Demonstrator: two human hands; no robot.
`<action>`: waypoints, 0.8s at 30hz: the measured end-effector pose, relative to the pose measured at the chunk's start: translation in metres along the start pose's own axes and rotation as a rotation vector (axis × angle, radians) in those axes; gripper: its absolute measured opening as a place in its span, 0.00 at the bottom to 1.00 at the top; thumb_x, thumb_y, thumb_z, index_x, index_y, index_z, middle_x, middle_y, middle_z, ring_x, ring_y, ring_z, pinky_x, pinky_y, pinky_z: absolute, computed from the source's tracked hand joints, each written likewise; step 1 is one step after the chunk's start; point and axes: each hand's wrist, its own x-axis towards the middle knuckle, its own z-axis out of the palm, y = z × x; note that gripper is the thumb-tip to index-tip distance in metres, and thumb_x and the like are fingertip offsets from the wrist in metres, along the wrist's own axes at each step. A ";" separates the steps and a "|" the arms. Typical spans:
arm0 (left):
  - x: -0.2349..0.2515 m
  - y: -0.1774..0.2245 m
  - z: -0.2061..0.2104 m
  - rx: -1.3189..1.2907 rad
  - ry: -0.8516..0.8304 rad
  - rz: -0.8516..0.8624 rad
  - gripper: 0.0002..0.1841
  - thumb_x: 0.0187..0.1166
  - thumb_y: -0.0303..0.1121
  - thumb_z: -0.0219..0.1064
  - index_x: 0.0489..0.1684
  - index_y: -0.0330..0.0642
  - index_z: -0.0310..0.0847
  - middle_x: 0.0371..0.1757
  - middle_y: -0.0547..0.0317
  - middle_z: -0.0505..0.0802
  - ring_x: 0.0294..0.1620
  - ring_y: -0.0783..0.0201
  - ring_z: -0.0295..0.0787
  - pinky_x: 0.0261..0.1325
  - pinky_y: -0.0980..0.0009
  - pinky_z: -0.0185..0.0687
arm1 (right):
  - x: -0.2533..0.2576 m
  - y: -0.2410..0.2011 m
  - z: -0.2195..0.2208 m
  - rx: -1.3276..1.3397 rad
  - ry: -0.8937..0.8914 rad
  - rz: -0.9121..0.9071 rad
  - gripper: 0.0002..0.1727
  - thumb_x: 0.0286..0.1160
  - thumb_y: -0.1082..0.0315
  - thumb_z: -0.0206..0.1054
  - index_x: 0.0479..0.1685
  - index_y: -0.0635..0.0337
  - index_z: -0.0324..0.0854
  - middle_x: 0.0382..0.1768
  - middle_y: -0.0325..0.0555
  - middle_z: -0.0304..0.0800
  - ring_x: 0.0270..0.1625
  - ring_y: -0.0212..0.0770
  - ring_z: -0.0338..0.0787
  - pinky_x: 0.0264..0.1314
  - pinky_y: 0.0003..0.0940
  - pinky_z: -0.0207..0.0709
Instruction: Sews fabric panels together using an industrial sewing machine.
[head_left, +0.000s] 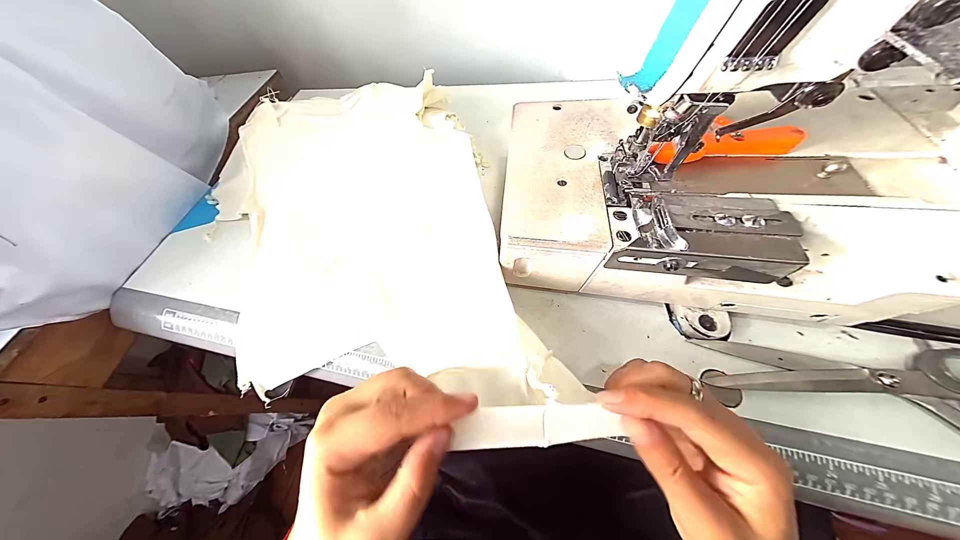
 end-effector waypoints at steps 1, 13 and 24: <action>-0.001 0.003 0.000 0.134 -0.006 0.046 0.11 0.85 0.42 0.68 0.55 0.52 0.91 0.43 0.70 0.91 0.48 0.82 0.85 0.53 0.86 0.80 | -0.002 0.001 0.001 -0.063 0.001 -0.021 0.12 0.85 0.55 0.66 0.59 0.40 0.89 0.48 0.27 0.86 0.54 0.16 0.83 0.57 0.10 0.75; 0.014 -0.010 0.027 0.373 0.292 0.177 0.10 0.89 0.37 0.61 0.55 0.60 0.89 0.60 0.76 0.89 0.66 0.77 0.84 0.71 0.79 0.79 | -0.005 -0.015 0.035 -0.357 0.118 -0.013 0.10 0.83 0.67 0.66 0.47 0.62 0.92 0.30 0.46 0.89 0.38 0.31 0.86 0.49 0.15 0.76; 0.182 -0.019 0.070 0.896 -0.021 0.276 0.08 0.81 0.33 0.69 0.41 0.42 0.94 0.39 0.54 0.95 0.35 0.59 0.93 0.32 0.61 0.84 | 0.047 -0.023 0.030 0.220 0.250 0.421 0.14 0.88 0.69 0.58 0.33 0.61 0.86 0.25 0.29 0.92 0.26 0.17 0.85 0.30 0.14 0.79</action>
